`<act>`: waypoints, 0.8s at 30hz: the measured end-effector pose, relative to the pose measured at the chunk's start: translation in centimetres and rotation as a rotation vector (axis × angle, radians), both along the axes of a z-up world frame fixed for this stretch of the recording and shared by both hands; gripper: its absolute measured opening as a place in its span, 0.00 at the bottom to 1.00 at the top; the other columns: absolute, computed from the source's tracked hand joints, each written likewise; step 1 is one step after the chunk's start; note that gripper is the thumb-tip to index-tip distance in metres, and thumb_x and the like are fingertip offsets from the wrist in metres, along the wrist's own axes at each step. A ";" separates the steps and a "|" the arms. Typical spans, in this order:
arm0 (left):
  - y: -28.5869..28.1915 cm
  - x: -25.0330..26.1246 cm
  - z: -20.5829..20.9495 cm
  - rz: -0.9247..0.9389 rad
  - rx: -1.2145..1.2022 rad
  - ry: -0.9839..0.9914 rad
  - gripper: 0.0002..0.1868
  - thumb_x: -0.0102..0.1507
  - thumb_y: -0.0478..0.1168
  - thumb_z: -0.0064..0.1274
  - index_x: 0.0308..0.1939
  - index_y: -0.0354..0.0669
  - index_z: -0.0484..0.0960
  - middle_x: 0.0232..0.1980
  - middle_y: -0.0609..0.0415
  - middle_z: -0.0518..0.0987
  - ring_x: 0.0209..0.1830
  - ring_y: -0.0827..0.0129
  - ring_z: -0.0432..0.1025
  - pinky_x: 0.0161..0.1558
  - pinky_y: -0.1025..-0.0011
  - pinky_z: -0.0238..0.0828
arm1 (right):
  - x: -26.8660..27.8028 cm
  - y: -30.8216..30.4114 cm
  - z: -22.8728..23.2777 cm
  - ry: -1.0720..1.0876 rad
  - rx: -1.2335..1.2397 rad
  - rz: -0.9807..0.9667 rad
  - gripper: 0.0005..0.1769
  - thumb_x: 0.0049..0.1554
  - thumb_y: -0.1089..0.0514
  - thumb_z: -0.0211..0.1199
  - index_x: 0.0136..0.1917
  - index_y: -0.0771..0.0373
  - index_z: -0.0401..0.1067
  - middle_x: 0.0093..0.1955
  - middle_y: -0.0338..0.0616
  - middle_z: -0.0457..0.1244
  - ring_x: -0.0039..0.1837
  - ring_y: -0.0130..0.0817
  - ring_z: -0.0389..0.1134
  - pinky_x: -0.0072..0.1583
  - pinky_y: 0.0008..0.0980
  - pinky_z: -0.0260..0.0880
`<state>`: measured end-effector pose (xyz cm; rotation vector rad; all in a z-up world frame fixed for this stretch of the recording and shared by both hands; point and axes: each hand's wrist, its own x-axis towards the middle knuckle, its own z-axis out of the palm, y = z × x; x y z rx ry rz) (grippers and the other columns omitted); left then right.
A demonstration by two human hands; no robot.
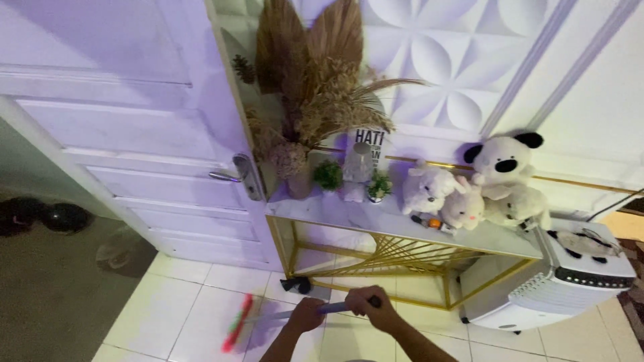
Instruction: Sweeping the tiled floor in the entryway with a broom.
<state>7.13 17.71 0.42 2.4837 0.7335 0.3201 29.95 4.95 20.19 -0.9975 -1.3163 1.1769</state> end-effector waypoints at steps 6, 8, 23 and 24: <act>1.7 3.8 0.9 -0.268 -0.015 -0.218 0.05 0.59 0.41 0.56 0.35 0.45 0.82 0.35 0.43 0.81 0.37 0.43 0.76 0.41 0.50 0.70 | -4.0 2.7 8.6 -0.092 0.128 0.143 0.21 0.64 0.59 0.61 0.29 0.67 0.66 0.28 0.43 0.63 0.31 0.29 0.65 0.36 0.29 0.64; -0.4 2.4 7.1 -0.289 -0.196 -0.398 0.08 0.58 0.41 0.55 0.37 0.41 0.79 0.37 0.43 0.78 0.40 0.45 0.73 0.44 0.53 0.68 | -7.4 3.0 8.1 -0.264 0.368 -0.015 0.17 0.61 0.58 0.63 0.32 0.65 0.69 0.32 0.44 0.66 0.36 0.31 0.67 0.41 0.30 0.66; 13.8 -17.3 -0.2 -0.027 -0.254 0.156 0.20 0.63 0.52 0.54 0.25 0.40 0.81 0.26 0.40 0.79 0.28 0.43 0.75 0.36 0.50 0.72 | -20.7 15.9 -9.4 0.314 -0.014 -0.334 0.11 0.56 0.64 0.63 0.33 0.62 0.67 0.27 0.41 0.63 0.30 0.29 0.62 0.33 0.32 0.62; 13.4 -18.1 1.7 0.032 -0.415 0.120 0.20 0.60 0.52 0.55 0.24 0.39 0.80 0.25 0.40 0.78 0.27 0.44 0.76 0.35 0.52 0.74 | -20.7 15.3 -9.6 0.202 -0.076 -0.344 0.17 0.59 0.63 0.63 0.29 0.67 0.70 0.27 0.42 0.63 0.30 0.28 0.60 0.33 0.31 0.60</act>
